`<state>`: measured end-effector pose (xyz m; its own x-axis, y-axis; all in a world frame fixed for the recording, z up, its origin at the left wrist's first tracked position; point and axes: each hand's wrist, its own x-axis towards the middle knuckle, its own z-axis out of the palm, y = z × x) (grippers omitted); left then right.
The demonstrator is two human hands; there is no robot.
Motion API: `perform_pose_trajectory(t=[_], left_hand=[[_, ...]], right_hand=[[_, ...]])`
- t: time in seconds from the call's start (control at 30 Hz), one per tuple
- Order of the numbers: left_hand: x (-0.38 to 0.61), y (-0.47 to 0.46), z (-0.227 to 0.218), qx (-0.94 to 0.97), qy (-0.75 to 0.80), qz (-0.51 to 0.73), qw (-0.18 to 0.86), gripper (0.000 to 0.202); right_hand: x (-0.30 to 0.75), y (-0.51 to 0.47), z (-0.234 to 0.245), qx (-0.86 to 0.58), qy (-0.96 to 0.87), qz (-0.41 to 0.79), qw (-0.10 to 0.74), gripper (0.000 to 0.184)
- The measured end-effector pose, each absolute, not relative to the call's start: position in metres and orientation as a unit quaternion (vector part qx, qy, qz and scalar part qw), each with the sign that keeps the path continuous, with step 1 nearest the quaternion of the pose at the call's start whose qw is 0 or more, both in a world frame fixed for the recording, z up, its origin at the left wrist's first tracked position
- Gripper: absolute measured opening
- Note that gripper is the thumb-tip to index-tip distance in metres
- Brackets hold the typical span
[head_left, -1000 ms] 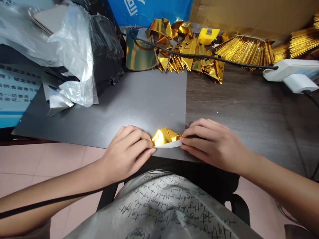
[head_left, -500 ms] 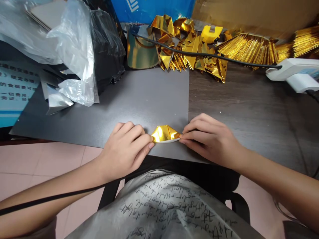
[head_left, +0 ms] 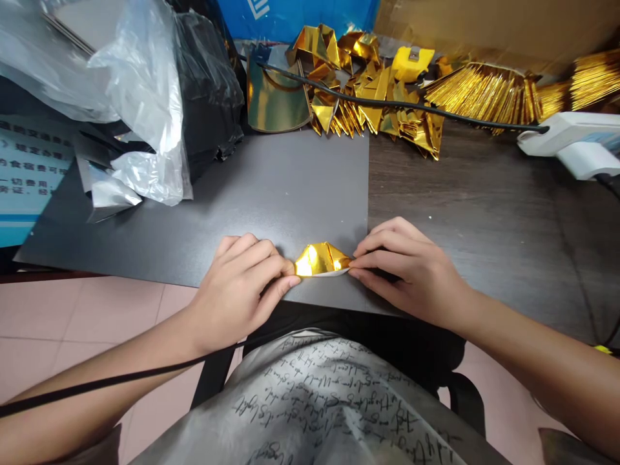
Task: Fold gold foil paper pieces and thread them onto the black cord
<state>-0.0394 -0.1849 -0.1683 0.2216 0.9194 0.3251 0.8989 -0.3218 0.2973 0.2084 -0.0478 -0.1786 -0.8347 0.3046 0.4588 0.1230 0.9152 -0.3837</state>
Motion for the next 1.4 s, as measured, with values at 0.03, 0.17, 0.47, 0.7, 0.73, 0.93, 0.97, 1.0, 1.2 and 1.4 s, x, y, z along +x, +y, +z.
perform_pose_trajectory(t=[0.03,0.17,0.47,0.7,0.73,0.93,0.97,1.0,1.2,1.4], left_hand=[[-0.040,-0.185,-0.169,0.785,0.576,0.226,0.015,0.012],[-0.040,-0.187,-0.171,0.789,0.571,0.227,-0.004,0.011],[-0.034,-0.185,-0.164,0.765,0.608,0.210,0.027,0.016],[-0.033,-0.183,-0.162,0.756,0.620,0.206,0.043,0.016],[-0.032,-0.183,-0.162,0.755,0.621,0.206,0.044,0.016],[-0.031,-0.184,-0.163,0.755,0.626,0.193,0.034,0.017],[-0.031,-0.184,-0.163,0.756,0.625,0.191,0.027,0.018],[-0.031,-0.184,-0.163,0.758,0.624,0.187,0.019,0.018],[-0.030,-0.186,-0.163,0.769,0.618,0.165,-0.012,0.019],[-0.030,-0.185,-0.165,0.764,0.621,0.172,-0.014,0.020]], right_hand=[[0.209,-0.047,-0.179,-0.105,-0.947,0.166,0.255,0.007],[0.209,-0.044,-0.179,-0.082,-0.952,0.164,0.246,0.009],[0.206,-0.050,-0.177,-0.166,-0.929,0.208,0.258,0.011],[0.208,-0.058,-0.183,-0.237,-0.907,0.216,0.272,0.007],[0.208,-0.058,-0.184,-0.242,-0.904,0.216,0.279,0.006],[0.207,-0.057,-0.184,-0.254,-0.898,0.200,0.299,0.004],[0.206,-0.057,-0.184,-0.253,-0.900,0.195,0.298,0.004],[0.206,-0.058,-0.183,-0.252,-0.902,0.191,0.295,0.004],[0.203,-0.060,-0.182,-0.263,-0.909,0.171,0.275,0.006],[0.201,-0.060,-0.183,-0.260,-0.919,0.145,0.259,0.009]])
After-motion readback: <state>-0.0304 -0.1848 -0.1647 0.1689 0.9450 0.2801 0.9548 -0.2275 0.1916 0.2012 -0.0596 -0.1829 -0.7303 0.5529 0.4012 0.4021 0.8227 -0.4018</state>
